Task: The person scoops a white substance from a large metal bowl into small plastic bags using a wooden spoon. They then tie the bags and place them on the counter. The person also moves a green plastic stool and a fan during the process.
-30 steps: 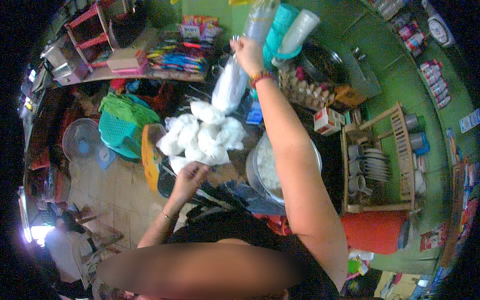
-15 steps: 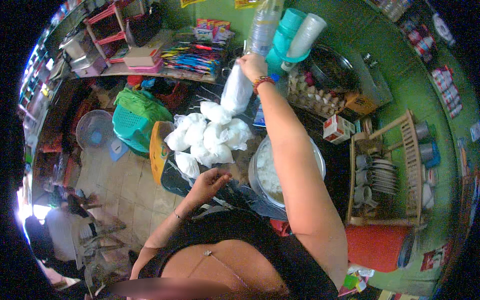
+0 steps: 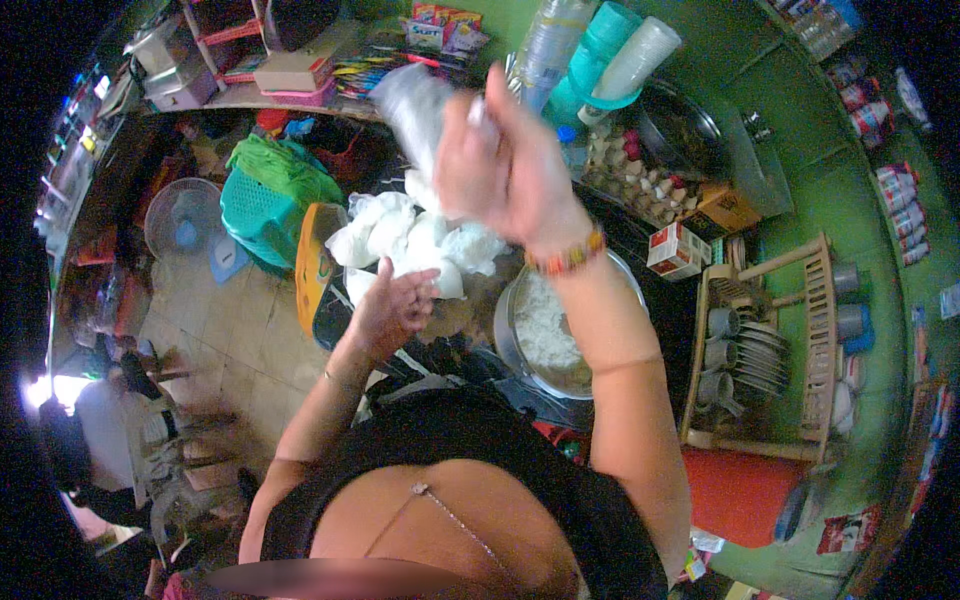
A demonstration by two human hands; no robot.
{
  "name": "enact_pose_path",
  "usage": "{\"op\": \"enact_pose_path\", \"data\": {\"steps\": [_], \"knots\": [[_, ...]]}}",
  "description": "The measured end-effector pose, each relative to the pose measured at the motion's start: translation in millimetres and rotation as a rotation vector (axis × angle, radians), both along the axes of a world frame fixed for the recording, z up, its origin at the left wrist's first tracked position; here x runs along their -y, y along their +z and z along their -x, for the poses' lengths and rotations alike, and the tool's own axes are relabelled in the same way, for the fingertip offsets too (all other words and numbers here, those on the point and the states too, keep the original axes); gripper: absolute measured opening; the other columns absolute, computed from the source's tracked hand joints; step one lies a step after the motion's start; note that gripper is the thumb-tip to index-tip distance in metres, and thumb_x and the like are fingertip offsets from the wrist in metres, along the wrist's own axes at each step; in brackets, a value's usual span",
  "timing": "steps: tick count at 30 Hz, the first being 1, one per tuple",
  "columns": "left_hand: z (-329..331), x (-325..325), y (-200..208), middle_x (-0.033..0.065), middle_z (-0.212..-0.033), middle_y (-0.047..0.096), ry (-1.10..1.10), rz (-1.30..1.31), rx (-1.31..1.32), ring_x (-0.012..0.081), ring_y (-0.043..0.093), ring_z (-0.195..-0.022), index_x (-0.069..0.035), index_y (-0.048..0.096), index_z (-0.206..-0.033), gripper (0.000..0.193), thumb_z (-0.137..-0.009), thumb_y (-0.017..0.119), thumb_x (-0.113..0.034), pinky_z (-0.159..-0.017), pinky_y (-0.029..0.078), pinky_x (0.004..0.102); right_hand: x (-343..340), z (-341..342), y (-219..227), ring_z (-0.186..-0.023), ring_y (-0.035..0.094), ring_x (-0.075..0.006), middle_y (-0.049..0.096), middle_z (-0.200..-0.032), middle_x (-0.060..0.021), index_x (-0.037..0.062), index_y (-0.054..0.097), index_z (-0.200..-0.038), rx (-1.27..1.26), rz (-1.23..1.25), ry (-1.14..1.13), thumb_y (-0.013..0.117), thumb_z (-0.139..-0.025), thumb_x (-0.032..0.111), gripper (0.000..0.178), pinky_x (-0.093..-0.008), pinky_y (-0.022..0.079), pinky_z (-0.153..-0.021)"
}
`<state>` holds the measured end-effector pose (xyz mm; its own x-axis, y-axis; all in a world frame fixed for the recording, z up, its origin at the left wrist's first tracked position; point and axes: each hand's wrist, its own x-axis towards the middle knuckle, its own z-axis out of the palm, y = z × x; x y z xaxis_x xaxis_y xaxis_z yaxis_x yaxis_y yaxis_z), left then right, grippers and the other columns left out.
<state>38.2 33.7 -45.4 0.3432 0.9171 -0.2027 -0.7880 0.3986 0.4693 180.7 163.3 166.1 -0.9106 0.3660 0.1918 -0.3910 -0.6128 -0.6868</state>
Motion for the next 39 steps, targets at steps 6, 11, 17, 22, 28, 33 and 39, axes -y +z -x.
{"op": "enact_pose_path", "data": {"steps": [6, 11, 17, 22, 28, 33, 39], "knots": [[6, -23, 85, 0.0094, -0.113, 0.062, 0.053, -0.02, 0.261, 0.0194, 0.063, -0.087, -0.002, 0.046, -0.13, 0.079, -0.081, 0.055, -0.063, -0.07, 0.052, 0.0296, 65, -44, -54, -0.039, 0.02, -0.0045, 0.024, -0.05, 0.0084, 0.0013, 0.054, -0.08, 0.268, -0.209, 0.27, 0.021, -0.09, 0.069, 0.076, -0.0226, 0.017, -0.039], [11, -12, 68, 0.0058, -0.098, 0.064, 0.193, -0.283, -0.384, 0.0166, 0.062, -0.082, 0.0, 0.058, -0.119, 0.041, -0.083, 0.065, -0.019, -0.074, 0.051, 0.0266, 69, -60, -69, -0.069, 0.048, -0.0089, 0.049, -0.078, -0.0016, -0.0005, 0.052, -0.112, 0.622, -0.775, -0.176, 0.038, -0.081, 0.076, 0.083, -0.022, 0.039, -0.062], [-39, 10, 82, 0.0066, -0.103, 0.065, 0.668, -0.703, -1.294, 0.0145, 0.061, -0.086, -0.001, 0.062, -0.111, 0.033, -0.079, 0.067, -0.002, -0.079, 0.049, 0.0281, 102, -40, -94, -0.107, 0.049, -0.0233, 0.047, -0.12, -0.0129, 0.0008, 0.03, -0.13, 0.542, -1.136, -0.695, 0.082, -0.062, 0.052, 0.1, -0.0328, 0.04, -0.096], [-28, 20, 87, 0.0057, -0.09, 0.068, 0.563, -0.192, -0.919, 0.0146, 0.062, -0.081, -0.001, 0.067, -0.104, 0.022, -0.083, 0.065, -0.007, -0.077, 0.05, 0.0275, 82, -65, -125, -0.062, 0.058, -0.0076, 0.059, -0.075, -0.0016, 0.0042, 0.053, -0.11, 0.817, -0.933, -0.882, 0.056, -0.079, -0.015, 0.036, -0.0205, 0.047, -0.054], [-24, 34, 92, 0.0071, -0.102, 0.058, 0.174, -0.188, 0.095, 0.0167, 0.06, -0.086, -0.006, 0.052, -0.115, 0.029, -0.088, 0.057, -0.015, -0.075, 0.051, 0.0303, 65, -96, -136, -0.072, 0.059, -0.0094, 0.061, -0.079, -0.0043, 0.0072, 0.054, -0.109, 0.836, -0.85, -1.056, 0.057, -0.086, -0.002, 0.025, -0.0253, 0.048, -0.06], [-42, 16, 90, 0.001, -0.097, 0.054, 0.378, -0.468, -1.097, 0.0103, 0.056, -0.086, -0.005, 0.048, -0.125, 0.059, -0.069, 0.058, 0.011, -0.075, 0.045, 0.0222, 94, -127, -126, -0.075, 0.059, -0.0085, 0.06, -0.085, -0.0025, 0.0083, 0.049, -0.116, 0.27, 0.065, -0.64, 0.065, -0.083, 0.004, 0.037, -0.0194, 0.046, -0.064], [-52, -14, 67, 0.0066, -0.094, 0.059, 0.21, -0.225, -0.857, 0.0147, 0.058, -0.081, -0.002, 0.05, -0.121, 0.037, -0.085, 0.054, 0.004, -0.067, 0.048, 0.0247, 120, -140, -135, -0.086, 0.056, -0.0139, 0.057, -0.087, -0.0028, 0.0083, 0.051, -0.108, 0.932, -0.813, -0.836, 0.072, -0.074, 0.005, 0.04, -0.0275, 0.046, -0.075]]}}
